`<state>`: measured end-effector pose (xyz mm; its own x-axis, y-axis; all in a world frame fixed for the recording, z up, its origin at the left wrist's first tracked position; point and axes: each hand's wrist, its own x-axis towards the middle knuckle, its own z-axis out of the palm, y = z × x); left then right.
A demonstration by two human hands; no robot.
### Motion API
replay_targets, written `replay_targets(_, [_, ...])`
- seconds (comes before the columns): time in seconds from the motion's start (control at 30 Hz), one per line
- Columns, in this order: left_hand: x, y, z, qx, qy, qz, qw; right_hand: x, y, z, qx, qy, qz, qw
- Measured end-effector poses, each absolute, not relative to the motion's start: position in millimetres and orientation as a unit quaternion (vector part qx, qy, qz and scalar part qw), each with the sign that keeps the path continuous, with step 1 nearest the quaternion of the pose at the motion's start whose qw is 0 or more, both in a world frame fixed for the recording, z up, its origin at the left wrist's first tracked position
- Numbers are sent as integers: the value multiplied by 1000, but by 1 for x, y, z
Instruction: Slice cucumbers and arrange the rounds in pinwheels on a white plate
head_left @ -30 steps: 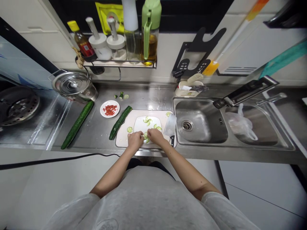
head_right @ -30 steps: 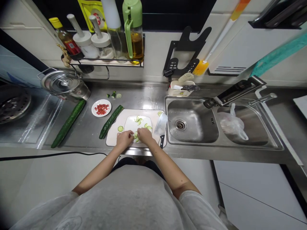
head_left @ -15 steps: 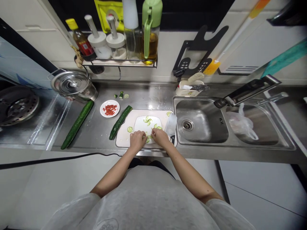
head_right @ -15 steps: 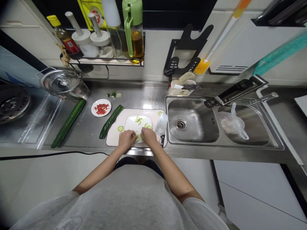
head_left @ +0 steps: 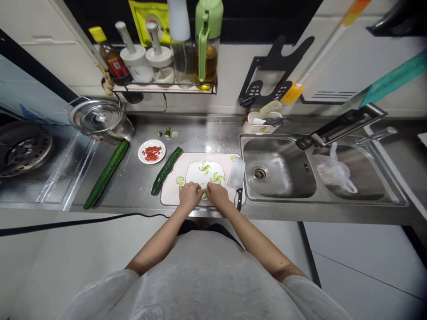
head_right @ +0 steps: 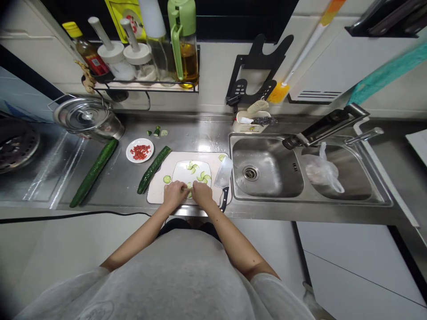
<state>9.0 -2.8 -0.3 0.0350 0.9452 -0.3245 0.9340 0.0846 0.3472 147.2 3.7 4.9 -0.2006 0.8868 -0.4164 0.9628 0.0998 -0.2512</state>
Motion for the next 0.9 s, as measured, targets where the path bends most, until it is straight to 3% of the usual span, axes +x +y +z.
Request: replay_targets(0.9, [7, -4, -4, 687, 686, 28, 237, 142, -1, 2, 630, 742, -216, 74])
